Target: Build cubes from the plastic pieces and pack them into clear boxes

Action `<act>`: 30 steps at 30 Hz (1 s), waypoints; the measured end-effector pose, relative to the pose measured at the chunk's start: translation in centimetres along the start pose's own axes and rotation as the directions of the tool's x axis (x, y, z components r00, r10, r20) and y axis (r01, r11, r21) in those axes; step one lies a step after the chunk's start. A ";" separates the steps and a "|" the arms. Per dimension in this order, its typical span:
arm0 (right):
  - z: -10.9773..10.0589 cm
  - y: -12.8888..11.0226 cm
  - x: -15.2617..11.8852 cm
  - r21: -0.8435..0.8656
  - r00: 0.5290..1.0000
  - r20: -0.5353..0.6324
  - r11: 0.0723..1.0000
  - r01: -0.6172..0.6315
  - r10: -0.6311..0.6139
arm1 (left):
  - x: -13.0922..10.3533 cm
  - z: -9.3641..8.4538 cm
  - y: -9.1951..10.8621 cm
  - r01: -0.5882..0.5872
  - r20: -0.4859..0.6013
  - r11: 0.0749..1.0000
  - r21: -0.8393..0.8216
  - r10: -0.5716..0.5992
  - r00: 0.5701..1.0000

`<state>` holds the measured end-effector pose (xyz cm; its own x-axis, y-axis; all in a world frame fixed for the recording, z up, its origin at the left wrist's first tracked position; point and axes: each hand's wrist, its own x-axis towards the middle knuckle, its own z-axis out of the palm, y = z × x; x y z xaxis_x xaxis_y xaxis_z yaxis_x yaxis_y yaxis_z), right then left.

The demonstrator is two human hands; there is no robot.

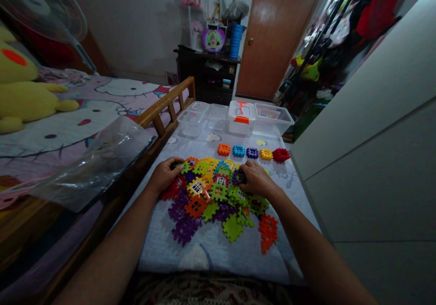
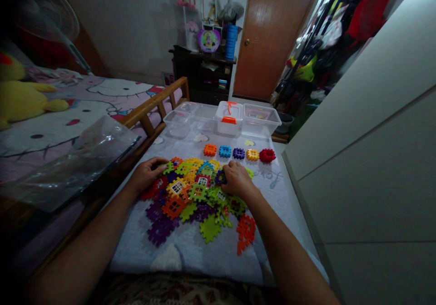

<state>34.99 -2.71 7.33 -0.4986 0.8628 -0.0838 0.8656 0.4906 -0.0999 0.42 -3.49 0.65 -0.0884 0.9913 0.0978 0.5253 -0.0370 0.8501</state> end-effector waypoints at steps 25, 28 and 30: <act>-1.9 10.5 7.3 0.010 0.973 -0.064 0.975 -0.223 0.223 | 0.0 0.1 -1.0 0.024 0.017 0.999 -0.040 -0.023 1.000; -1.3 10.4 7.8 -0.031 0.973 -0.012 0.972 -0.231 0.231 | 0.0 0.0 -1.1 0.033 0.025 0.999 -0.040 -0.032 0.999; -1.0 10.3 7.9 -0.050 0.970 0.009 0.968 -0.244 0.245 | 0.0 0.0 -1.1 0.036 0.029 0.999 -0.038 -0.035 0.999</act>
<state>39.97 9.27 6.64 -0.2720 0.9554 -0.1150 0.9623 0.2708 -0.0264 -0.17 -3.40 -0.33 -0.0825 0.9952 0.0532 0.4892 -0.0061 0.8722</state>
